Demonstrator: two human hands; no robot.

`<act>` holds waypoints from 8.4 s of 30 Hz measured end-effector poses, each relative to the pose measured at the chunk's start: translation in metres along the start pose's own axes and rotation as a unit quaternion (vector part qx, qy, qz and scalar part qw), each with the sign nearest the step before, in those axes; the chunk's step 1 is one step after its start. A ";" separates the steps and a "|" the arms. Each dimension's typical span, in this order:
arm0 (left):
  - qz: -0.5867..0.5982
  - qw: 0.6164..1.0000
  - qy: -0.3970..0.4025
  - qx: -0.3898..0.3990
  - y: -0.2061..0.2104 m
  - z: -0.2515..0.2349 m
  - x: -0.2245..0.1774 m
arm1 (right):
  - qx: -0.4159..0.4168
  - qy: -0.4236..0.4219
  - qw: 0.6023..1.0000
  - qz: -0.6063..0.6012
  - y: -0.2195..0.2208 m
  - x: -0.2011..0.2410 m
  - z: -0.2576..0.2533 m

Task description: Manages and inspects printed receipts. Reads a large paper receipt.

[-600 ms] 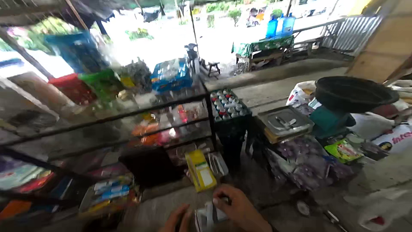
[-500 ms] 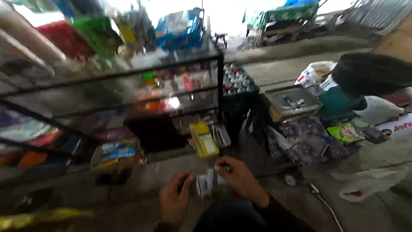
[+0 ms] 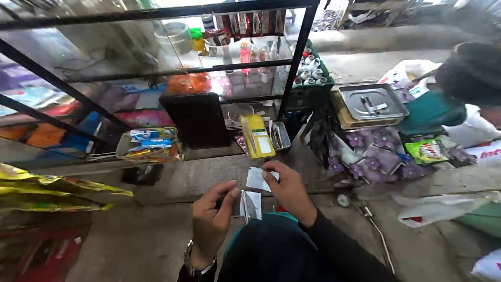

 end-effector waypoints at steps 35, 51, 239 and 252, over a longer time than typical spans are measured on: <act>0.063 0.986 -0.133 -0.078 0.006 0.009 0.037 | 0.287 0.028 0.937 -0.197 0.034 0.033 -0.023; 0.379 0.891 -0.200 -0.152 0.005 0.022 0.036 | 0.278 0.009 0.925 -0.260 0.020 0.050 -0.003; -0.117 0.991 -0.050 -0.042 -0.028 0.061 0.047 | 0.370 0.277 0.749 -0.475 0.081 -0.001 0.003; -0.248 0.965 0.087 -0.014 -0.074 0.094 0.021 | 0.369 0.212 0.776 -0.465 0.141 0.034 0.023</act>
Point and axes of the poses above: each hand's wrist, its own z-axis away from the middle knuckle, its own y-axis out of the palm, x = y × z, the point moved 4 cm from there along -z, towards the middle knuckle, and after that the axes turned 6 degrees about y, right-handed, at the moved point
